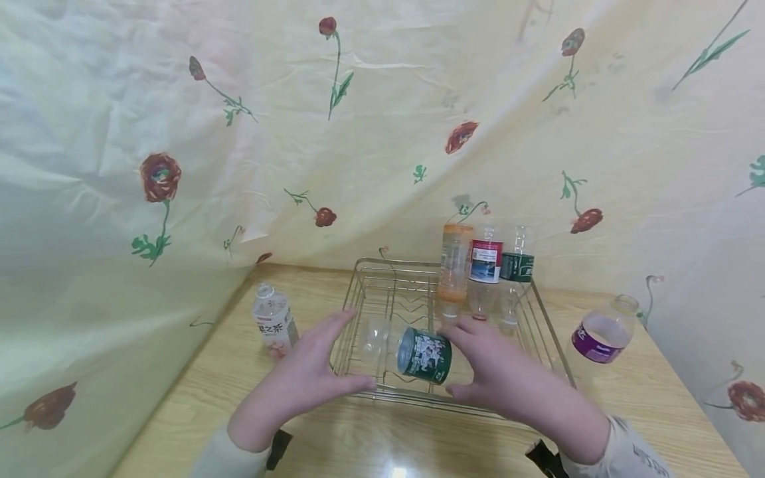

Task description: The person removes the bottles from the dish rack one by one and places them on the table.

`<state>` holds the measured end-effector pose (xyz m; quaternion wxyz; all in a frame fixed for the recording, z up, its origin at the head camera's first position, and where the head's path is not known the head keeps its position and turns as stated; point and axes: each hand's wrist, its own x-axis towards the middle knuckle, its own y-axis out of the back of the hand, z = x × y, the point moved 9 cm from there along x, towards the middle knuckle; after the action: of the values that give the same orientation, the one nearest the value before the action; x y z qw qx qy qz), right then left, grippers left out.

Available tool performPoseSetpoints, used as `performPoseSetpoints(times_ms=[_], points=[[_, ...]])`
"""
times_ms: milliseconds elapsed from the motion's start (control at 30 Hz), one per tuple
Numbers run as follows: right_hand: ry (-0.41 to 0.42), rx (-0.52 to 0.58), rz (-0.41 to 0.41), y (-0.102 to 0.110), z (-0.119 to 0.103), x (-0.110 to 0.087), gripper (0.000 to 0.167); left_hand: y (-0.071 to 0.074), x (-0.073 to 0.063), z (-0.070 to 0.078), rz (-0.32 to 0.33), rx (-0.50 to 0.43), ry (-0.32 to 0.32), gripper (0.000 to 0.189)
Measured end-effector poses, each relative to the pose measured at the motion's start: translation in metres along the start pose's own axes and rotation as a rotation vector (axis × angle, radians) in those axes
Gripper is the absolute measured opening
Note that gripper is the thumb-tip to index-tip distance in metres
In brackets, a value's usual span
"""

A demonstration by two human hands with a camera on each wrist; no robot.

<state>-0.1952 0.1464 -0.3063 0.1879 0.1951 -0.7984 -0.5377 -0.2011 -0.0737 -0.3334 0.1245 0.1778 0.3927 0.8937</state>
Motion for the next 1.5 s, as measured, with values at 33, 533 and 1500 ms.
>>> performPoseSetpoints(times_ms=[33,533,1500], points=[[-0.002,-0.001,-0.003,-0.001,0.0,0.0,0.08,0.0,0.0,0.001,-0.006,-0.005,-0.001,0.11],[0.099,-0.075,0.015,-0.004,-0.017,-0.007,0.072,-0.007,0.005,0.016,-0.077,0.057,-0.055,0.1],[0.112,-0.214,-0.029,-0.019,-0.029,-0.008,0.064,-0.044,0.01,0.044,-0.267,0.211,-0.109,0.096]])
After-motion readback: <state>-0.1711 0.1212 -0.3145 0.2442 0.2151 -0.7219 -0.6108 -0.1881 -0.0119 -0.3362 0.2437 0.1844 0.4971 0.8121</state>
